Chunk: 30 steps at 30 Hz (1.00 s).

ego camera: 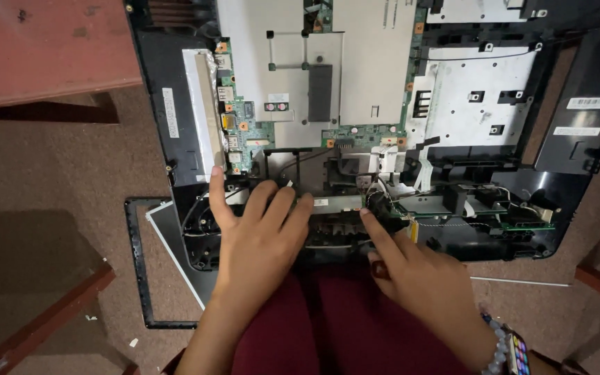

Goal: Inspecting and manipulating motherboard connections and internal components of an electronic device using a screwdriver.

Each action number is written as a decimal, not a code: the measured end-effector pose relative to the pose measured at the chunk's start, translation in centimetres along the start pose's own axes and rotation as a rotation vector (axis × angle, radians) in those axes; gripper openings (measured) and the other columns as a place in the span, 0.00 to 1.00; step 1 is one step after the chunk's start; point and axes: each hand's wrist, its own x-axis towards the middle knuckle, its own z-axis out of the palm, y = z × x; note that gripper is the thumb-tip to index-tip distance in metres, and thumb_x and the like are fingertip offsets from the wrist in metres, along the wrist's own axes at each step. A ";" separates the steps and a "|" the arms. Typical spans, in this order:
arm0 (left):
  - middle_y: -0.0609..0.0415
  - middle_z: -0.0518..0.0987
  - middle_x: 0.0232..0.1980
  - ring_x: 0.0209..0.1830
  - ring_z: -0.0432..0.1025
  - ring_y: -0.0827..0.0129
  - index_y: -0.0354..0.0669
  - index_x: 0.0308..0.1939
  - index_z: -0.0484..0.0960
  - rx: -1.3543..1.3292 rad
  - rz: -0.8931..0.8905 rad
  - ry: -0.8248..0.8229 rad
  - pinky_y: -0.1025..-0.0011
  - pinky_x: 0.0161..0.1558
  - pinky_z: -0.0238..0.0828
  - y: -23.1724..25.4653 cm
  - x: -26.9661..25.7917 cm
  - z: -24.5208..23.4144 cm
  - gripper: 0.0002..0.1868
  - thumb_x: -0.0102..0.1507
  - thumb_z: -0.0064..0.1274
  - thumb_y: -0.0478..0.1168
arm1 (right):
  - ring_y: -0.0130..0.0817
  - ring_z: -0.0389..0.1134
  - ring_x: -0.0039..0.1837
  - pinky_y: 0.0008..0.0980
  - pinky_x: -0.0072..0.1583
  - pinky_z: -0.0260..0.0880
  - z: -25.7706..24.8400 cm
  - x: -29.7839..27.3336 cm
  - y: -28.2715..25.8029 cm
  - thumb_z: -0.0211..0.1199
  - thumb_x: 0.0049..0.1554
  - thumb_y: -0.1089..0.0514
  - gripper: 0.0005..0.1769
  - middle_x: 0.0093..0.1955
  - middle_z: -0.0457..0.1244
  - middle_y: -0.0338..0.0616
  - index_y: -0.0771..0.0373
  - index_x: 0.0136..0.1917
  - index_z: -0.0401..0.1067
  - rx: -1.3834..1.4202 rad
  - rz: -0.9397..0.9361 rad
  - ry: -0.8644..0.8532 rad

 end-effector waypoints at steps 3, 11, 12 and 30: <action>0.57 0.74 0.41 0.46 0.71 0.62 0.48 0.41 0.80 -0.006 -0.013 0.018 0.31 0.65 0.44 0.0 -0.2 0.2 0.06 0.62 0.60 0.34 | 0.25 0.61 0.24 0.28 0.24 0.60 0.2 0.0 0.0 0.57 0.54 0.42 0.39 0.33 0.61 0.27 0.41 0.77 0.52 0.036 0.011 -0.043; 0.56 0.75 0.42 0.48 0.69 0.59 0.52 0.41 0.81 0.002 0.007 -0.020 0.30 0.62 0.49 0.1 -0.1 0.3 0.13 0.57 0.68 0.47 | 0.25 0.65 0.28 0.28 0.27 0.63 1.1 0.3 0.0 0.60 0.50 0.44 0.38 0.35 0.64 0.28 0.45 0.73 0.58 0.094 0.012 0.022; 0.56 0.75 0.42 0.48 0.69 0.59 0.52 0.41 0.81 0.004 0.006 -0.020 0.30 0.62 0.49 0.3 -0.1 0.4 0.13 0.57 0.68 0.47 | 0.25 0.65 0.28 0.28 0.27 0.63 0.7 0.4 0.0 0.60 0.50 0.44 0.38 0.35 0.64 0.28 0.45 0.73 0.58 0.095 0.010 0.023; 0.53 0.75 0.36 0.42 0.69 0.59 0.45 0.45 0.79 -0.002 0.094 0.002 0.29 0.61 0.50 0.1 0.4 -0.1 0.12 0.61 0.58 0.28 | 0.24 0.62 0.28 0.27 0.26 0.59 0.1 0.3 -0.4 0.57 0.56 0.43 0.35 0.35 0.62 0.27 0.46 0.75 0.56 0.119 -0.008 0.070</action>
